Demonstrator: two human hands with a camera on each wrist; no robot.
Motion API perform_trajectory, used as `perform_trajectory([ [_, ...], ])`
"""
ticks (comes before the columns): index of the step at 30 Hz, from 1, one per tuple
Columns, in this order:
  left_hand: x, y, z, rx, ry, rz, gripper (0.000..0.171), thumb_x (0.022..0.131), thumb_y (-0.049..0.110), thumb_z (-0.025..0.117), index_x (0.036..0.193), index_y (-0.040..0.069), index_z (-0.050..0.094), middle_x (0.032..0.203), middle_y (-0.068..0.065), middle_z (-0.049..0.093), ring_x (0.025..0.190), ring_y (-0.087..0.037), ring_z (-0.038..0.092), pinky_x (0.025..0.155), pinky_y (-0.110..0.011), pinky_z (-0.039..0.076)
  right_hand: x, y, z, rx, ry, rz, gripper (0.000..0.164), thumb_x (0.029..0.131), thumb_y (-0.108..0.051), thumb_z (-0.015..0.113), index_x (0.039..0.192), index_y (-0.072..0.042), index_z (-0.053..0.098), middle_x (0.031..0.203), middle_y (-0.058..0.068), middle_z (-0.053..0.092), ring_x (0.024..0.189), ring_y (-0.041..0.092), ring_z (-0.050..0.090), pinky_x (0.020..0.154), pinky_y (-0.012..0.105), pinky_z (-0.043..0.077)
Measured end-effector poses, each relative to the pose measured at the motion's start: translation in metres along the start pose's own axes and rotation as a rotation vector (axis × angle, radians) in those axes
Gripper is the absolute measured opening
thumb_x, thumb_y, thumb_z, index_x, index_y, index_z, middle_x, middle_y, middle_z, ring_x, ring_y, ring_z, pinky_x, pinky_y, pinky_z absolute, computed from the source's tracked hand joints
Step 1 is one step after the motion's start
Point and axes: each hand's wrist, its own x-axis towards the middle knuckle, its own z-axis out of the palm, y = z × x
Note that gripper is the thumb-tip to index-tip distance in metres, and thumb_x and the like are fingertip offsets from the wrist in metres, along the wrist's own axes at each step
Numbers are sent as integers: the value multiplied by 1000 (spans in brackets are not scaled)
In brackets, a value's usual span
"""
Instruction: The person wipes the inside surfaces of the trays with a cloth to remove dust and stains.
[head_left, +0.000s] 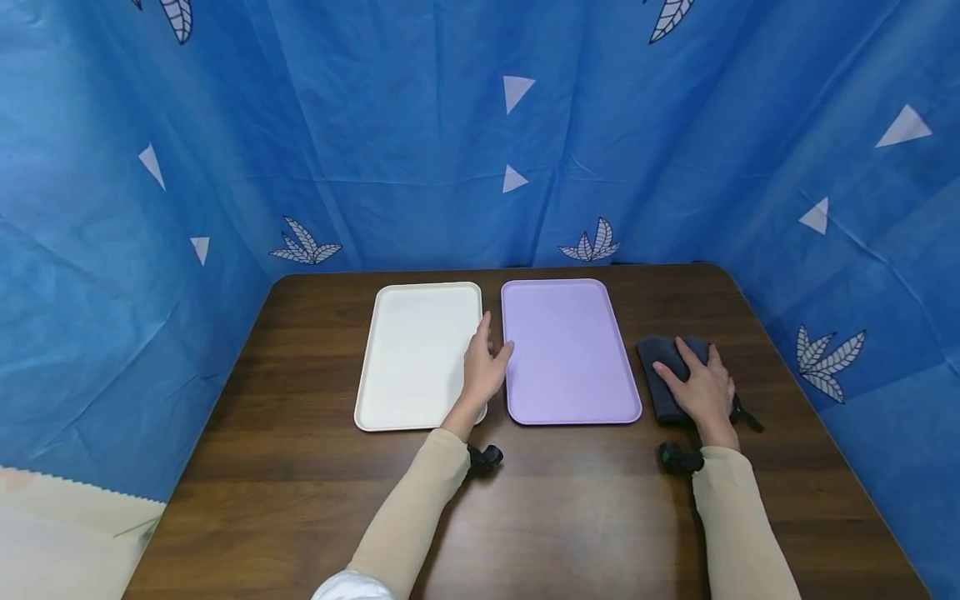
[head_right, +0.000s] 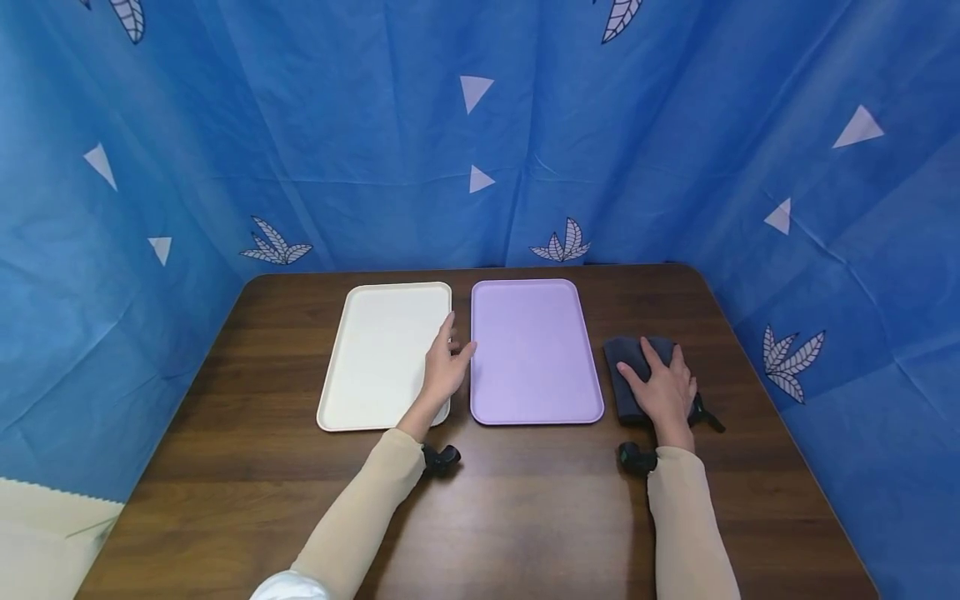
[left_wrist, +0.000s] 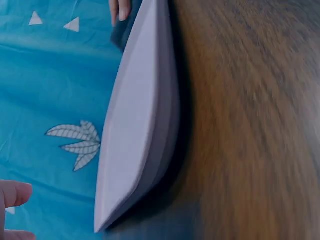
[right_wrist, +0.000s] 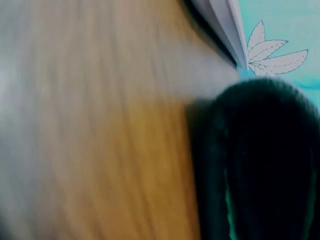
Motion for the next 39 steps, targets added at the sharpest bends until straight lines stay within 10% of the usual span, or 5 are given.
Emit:
perform_trajectory([
  [8,9,-3,25,187,15,-40,63,96,17,57,151,4,31,148,-21,44,134,-39,44,110,-51,37,0,2,7,-19,12,6,76,96,-62,42,155,-18,25,156,38,1,136,63,13,106,75,10],
  [19,16,-8,50,505,98,11,60,87,0,64,144,7,45,128,-19,56,108,-34,52,87,-42,47,-2,3,10,-27,44,-3,67,99,-56,41,154,-17,30,156,37,7,135,65,14,106,79,-4],
  [39,19,-9,50,312,224,44,56,82,-12,54,137,-4,50,112,-27,65,98,-43,65,84,-50,53,-3,2,12,-39,48,17,66,100,-55,40,154,-19,30,157,35,6,134,62,18,102,75,15],
])
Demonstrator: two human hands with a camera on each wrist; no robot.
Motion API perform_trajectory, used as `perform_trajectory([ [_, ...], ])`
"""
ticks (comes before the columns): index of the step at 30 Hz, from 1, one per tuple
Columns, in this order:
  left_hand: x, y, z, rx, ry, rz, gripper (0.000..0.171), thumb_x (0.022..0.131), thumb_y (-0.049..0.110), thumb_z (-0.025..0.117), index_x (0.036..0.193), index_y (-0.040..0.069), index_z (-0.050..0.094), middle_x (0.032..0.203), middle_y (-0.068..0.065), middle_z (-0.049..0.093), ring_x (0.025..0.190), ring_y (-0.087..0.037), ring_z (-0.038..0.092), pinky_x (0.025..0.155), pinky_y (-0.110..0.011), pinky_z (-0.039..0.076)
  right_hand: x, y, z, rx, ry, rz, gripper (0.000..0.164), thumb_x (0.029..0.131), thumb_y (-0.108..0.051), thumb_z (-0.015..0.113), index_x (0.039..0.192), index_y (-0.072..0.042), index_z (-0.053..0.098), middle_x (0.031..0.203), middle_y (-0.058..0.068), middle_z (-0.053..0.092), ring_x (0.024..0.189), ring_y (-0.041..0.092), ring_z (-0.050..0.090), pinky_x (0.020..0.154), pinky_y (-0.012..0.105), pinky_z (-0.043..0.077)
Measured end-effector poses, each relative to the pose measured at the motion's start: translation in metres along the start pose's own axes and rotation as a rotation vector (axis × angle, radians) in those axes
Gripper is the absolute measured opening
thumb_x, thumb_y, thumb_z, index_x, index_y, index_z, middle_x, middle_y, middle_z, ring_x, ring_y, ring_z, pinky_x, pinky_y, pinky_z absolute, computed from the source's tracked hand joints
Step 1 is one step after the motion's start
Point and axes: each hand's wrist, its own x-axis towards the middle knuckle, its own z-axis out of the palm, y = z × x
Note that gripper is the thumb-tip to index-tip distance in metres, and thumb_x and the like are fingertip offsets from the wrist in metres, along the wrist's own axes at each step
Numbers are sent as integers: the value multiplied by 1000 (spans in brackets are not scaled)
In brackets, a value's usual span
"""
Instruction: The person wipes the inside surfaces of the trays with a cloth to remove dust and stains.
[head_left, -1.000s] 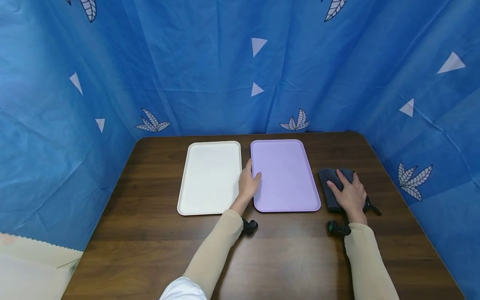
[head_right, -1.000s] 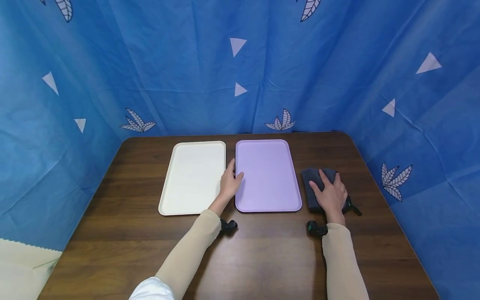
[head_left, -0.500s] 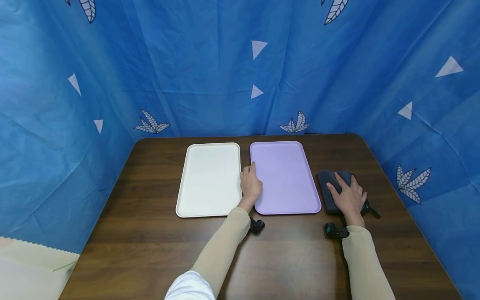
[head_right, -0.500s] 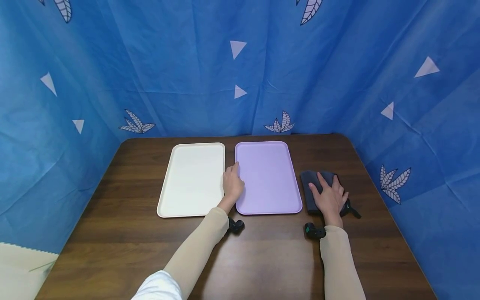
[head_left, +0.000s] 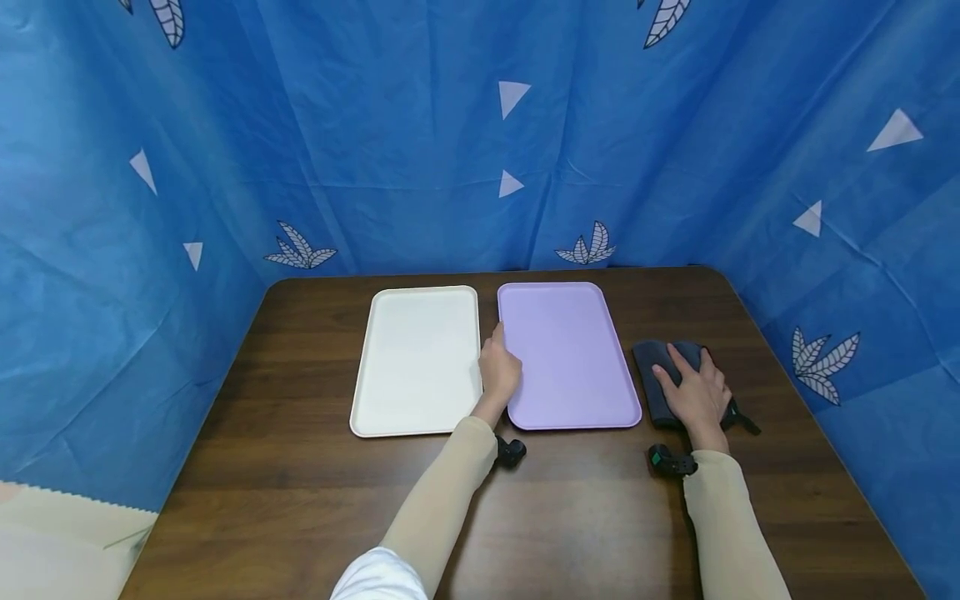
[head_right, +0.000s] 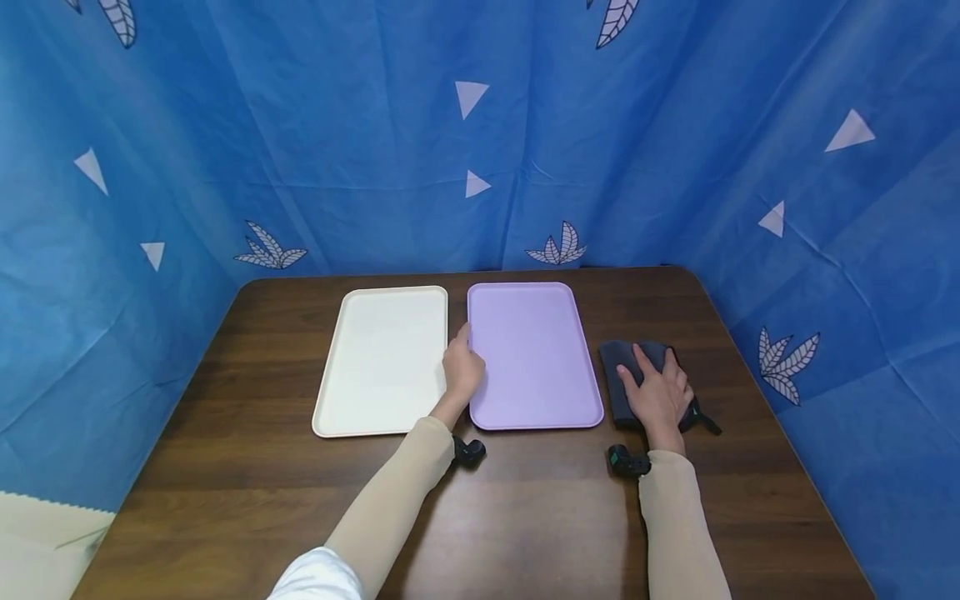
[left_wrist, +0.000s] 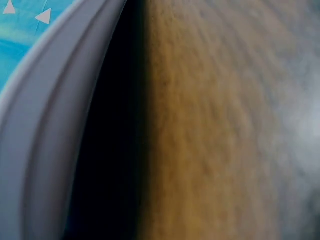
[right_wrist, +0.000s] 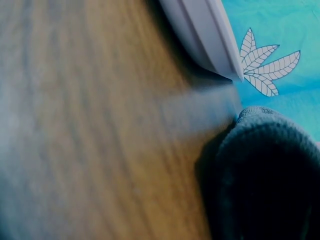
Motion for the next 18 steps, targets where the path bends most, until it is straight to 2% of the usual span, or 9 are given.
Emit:
perform_trajectory([
  [3,0,0,-1,-95,-15,-65,54,86,-10,49,139,-8,45,118,-29,63,106,-42,63,90,-49,52,0,0,0,-7,1,5,66,100,-55,40,154,-19,30,157,34,6,133,61,19,100,73,18],
  [5,0,1,-2,-156,-25,-114,50,88,-7,47,138,-10,45,116,-28,65,105,-41,64,89,-48,53,0,0,0,-13,10,5,65,100,-55,41,154,-19,31,157,34,7,131,60,21,97,71,22],
  [9,2,1,-3,-279,-53,-217,37,95,4,50,128,-12,55,97,-24,68,86,-31,66,76,-39,54,0,-2,1,-29,52,-9,61,100,-50,45,151,-19,36,155,33,17,125,58,28,93,68,28],
  [13,2,1,-2,-410,-66,-298,28,97,12,53,110,-9,65,83,-18,65,70,-20,57,63,-29,48,0,-5,2,-28,97,-12,54,99,-41,53,148,-19,43,151,31,29,119,55,35,93,66,33],
  [15,2,1,-1,-479,-73,-328,27,98,14,52,107,-9,64,84,-18,65,71,-19,56,64,-28,47,-1,-6,2,-25,114,-5,51,99,-37,56,146,-19,46,150,30,33,116,53,39,93,65,35],
  [18,-1,0,0,-585,-103,-376,28,101,16,47,110,-7,59,96,-17,62,83,-21,56,75,-31,48,-2,-7,3,-14,134,10,49,98,-34,58,144,-20,49,147,30,38,113,53,43,93,65,37],
])
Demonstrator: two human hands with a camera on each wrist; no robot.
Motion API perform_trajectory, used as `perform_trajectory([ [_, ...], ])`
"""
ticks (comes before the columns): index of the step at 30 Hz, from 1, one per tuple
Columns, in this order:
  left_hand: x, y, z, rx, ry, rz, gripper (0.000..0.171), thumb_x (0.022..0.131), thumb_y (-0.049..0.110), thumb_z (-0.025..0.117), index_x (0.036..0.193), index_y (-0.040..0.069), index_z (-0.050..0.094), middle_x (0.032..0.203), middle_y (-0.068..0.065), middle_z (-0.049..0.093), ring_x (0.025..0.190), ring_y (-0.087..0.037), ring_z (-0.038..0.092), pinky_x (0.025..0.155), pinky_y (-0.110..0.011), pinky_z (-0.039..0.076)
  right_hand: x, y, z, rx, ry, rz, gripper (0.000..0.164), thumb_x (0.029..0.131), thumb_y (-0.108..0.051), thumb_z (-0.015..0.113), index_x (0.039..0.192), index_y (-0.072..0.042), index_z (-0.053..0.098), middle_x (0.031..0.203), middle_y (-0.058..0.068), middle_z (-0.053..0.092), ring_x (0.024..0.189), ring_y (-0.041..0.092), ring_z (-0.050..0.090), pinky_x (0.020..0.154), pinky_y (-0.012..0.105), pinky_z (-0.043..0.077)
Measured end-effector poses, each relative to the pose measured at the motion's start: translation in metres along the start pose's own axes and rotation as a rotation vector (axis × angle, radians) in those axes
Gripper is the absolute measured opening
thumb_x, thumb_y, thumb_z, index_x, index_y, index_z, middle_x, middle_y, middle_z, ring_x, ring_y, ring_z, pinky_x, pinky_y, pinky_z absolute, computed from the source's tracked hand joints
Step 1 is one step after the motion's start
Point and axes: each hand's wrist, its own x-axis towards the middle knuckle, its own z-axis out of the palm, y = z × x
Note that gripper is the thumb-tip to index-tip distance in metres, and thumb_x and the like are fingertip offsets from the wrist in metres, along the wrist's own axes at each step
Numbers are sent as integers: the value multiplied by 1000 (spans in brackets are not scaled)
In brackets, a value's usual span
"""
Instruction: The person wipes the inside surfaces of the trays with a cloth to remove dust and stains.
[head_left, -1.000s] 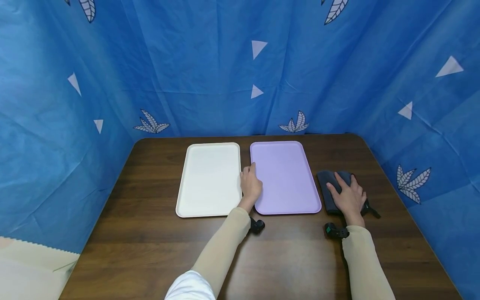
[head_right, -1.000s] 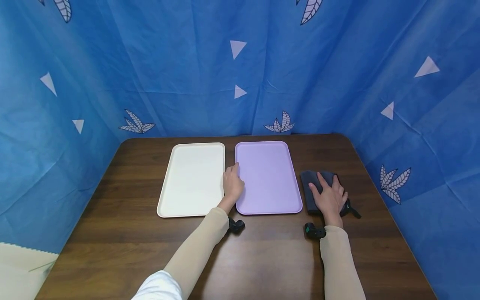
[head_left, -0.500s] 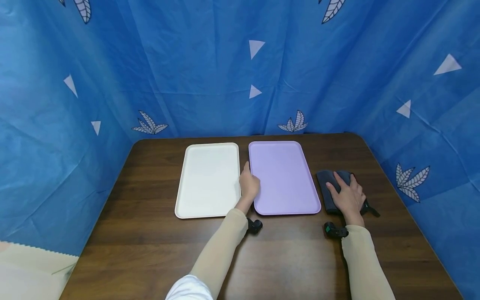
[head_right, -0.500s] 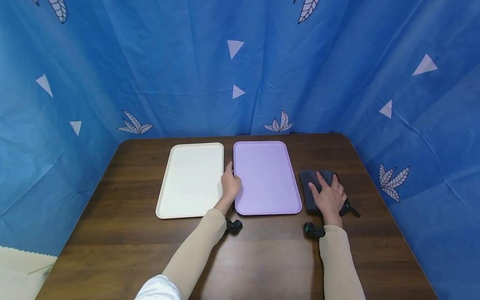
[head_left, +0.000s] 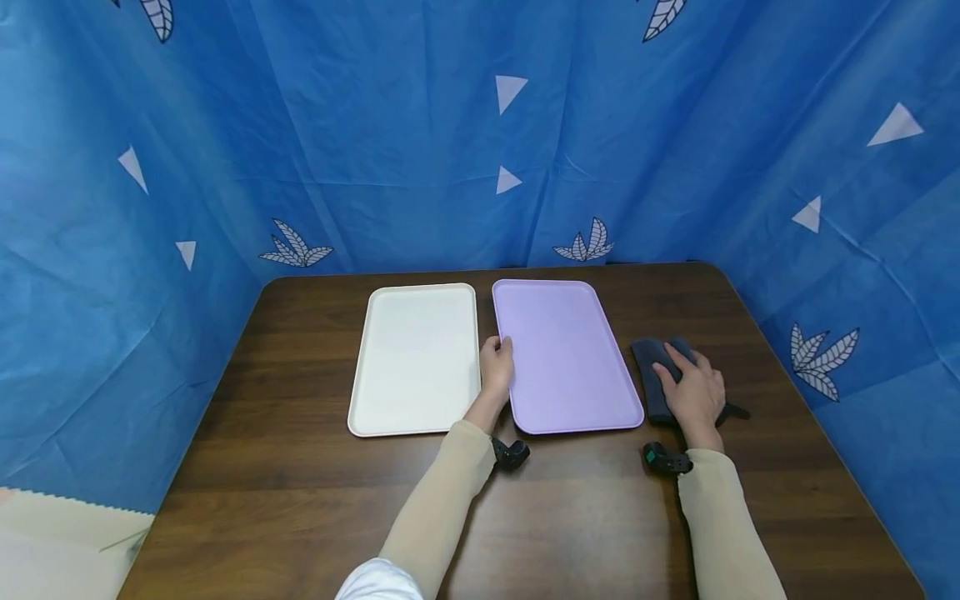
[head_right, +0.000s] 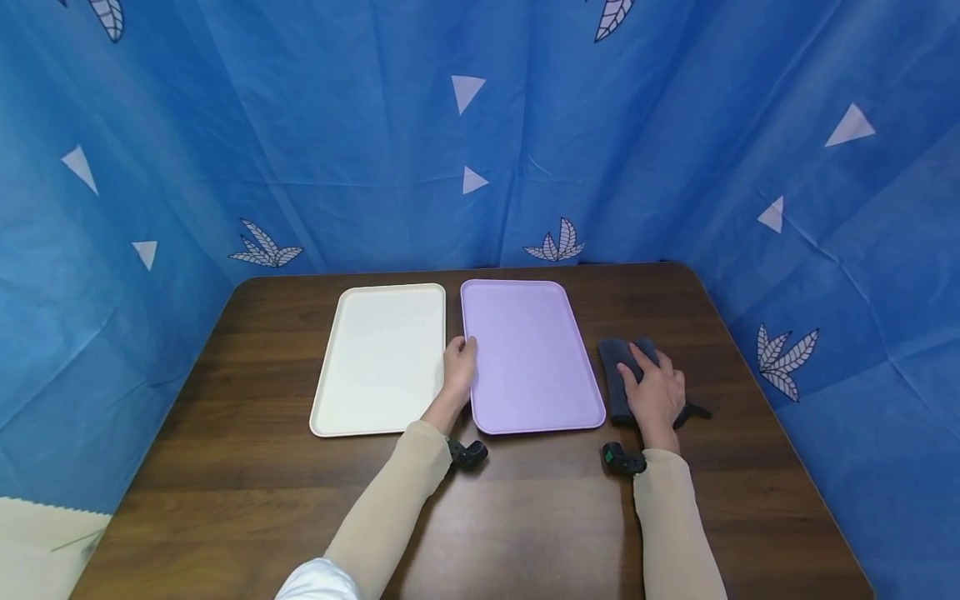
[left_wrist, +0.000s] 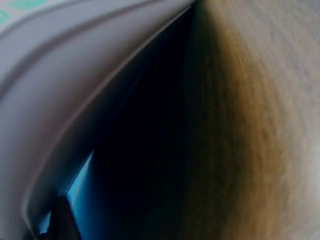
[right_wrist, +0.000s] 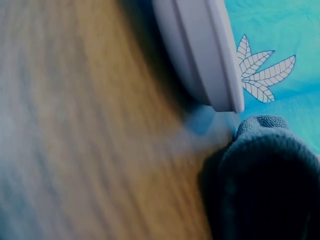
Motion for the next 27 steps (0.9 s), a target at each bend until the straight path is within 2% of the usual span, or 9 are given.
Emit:
perform_trajectory([
  [5,-1,-4,-2,-106,-40,-51,29,103,21,43,114,-4,55,105,-16,56,96,-24,52,87,-36,43,-1,1,1,33,49,-1,45,97,-30,61,140,-18,54,142,30,45,116,53,46,92,67,39],
  [11,-2,-4,-9,-179,-45,-3,27,103,22,44,110,-2,55,96,-8,54,89,-18,50,81,-29,41,-2,3,2,88,130,-24,41,95,-24,64,135,-13,60,135,30,52,117,53,49,97,66,38],
  [17,-3,-1,-22,-220,-111,35,30,105,23,42,113,-3,53,91,-3,49,85,-15,47,78,-27,39,-4,-2,-3,156,216,-61,38,93,-19,66,129,-8,64,126,31,59,112,51,55,96,64,40],
  [24,-31,39,-49,-278,-157,91,23,104,15,42,105,-6,53,85,1,49,78,-11,48,72,-24,41,-8,-22,-23,255,298,-20,37,93,-18,67,128,-8,64,125,30,61,117,48,54,104,61,35],
  [27,-37,44,-57,-305,-159,94,24,104,14,42,108,-6,52,84,1,53,74,-10,53,68,-23,44,-9,-35,-37,307,353,-14,37,92,-18,68,128,-9,65,123,30,61,118,47,53,106,60,34],
])
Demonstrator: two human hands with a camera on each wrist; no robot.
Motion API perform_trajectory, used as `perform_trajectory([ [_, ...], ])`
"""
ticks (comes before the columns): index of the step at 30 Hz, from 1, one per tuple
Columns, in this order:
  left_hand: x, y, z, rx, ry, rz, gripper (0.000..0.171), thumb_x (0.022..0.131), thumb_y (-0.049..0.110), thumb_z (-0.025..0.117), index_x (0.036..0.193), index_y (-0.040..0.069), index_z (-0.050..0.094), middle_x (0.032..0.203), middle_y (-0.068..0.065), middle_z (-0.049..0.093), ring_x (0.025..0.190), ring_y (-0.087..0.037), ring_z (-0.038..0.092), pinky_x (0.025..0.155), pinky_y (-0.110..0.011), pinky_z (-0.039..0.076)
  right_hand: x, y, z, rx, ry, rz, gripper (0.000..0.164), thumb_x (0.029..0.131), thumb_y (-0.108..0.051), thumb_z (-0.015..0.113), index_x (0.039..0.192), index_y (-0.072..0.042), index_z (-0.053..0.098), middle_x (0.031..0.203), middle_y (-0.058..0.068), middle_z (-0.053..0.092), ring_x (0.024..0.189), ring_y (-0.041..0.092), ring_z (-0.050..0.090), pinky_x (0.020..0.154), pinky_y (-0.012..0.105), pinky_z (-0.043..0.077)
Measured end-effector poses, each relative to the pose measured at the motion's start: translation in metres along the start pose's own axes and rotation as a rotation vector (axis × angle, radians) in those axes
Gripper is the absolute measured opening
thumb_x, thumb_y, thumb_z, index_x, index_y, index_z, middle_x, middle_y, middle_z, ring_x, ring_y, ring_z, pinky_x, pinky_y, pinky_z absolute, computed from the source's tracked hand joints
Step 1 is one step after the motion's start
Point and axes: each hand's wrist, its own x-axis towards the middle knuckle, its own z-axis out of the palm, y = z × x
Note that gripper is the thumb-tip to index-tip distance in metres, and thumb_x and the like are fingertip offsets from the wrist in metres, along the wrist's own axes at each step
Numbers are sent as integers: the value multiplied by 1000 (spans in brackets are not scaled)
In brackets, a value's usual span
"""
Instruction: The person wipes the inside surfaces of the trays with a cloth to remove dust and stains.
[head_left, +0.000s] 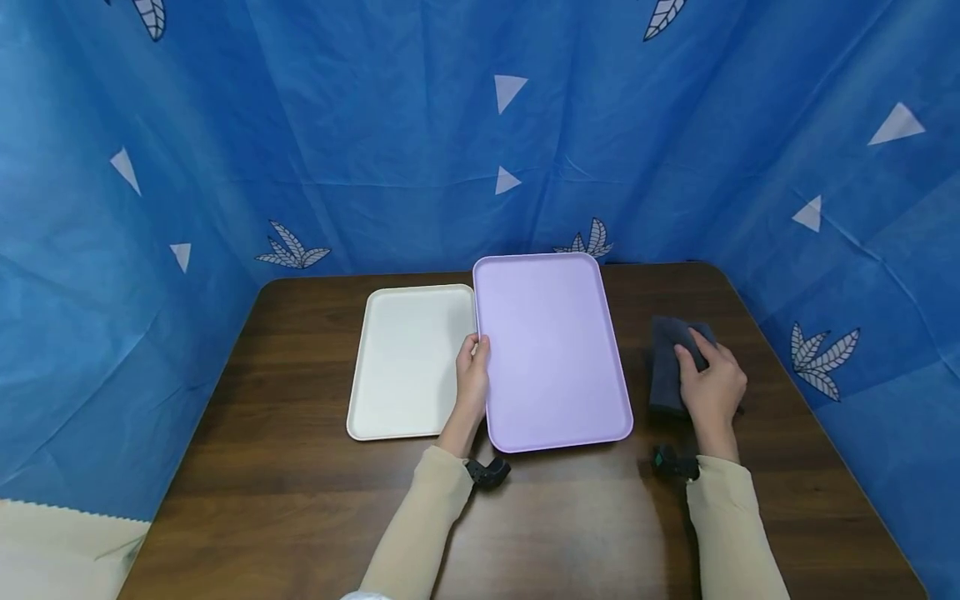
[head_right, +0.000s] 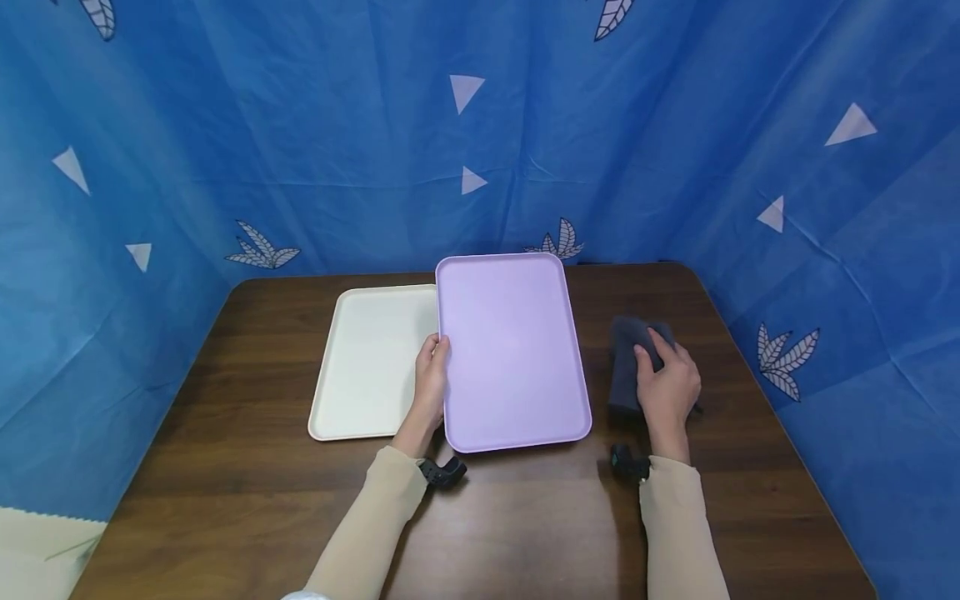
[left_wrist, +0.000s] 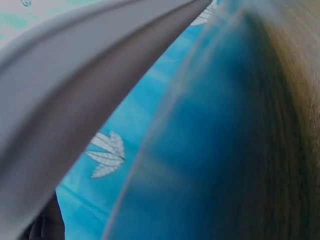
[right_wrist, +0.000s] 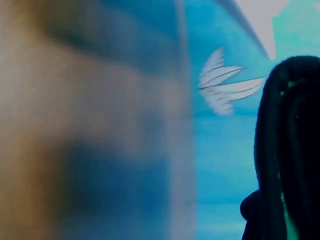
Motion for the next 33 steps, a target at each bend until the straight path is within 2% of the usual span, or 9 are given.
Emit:
perform_trajectory([
  [3,-4,3,-6,-23,-2,-12,26,104,16,41,115,-5,52,83,3,58,70,-9,59,64,-24,48,4,-19,-9,62,78,-25,35,91,-16,70,125,-8,67,120,29,63,117,47,55,105,58,36],
  [7,-5,0,-13,-39,-2,5,28,105,18,42,119,-4,52,81,4,61,68,-9,61,61,-24,50,8,-45,-19,143,165,-75,34,90,-17,71,123,-9,69,119,27,65,117,44,57,104,56,39],
  [13,-10,8,-19,-40,-11,87,29,104,22,44,118,-2,53,79,4,64,67,-9,64,59,-24,51,7,-91,-31,250,253,-149,33,88,-18,73,121,-15,71,119,23,66,118,37,58,107,47,41],
  [17,-14,15,-21,-43,-18,128,31,104,24,45,118,-2,53,80,4,65,67,-9,65,59,-24,52,6,-120,-32,273,286,-223,32,87,-17,74,119,-12,71,118,21,67,114,36,62,101,43,47],
  [25,-18,24,-19,-73,-33,142,31,103,22,45,118,-4,52,77,7,65,65,-7,64,58,-22,52,7,-159,-14,274,296,-320,32,86,-16,74,118,-12,72,119,20,67,106,42,61,89,56,46],
  [33,-21,26,-14,-104,-45,143,30,102,19,46,118,-7,52,74,7,64,62,-6,63,55,-22,51,15,-170,11,196,245,-312,33,89,-16,72,121,-12,70,124,22,64,101,45,58,85,55,44],
])
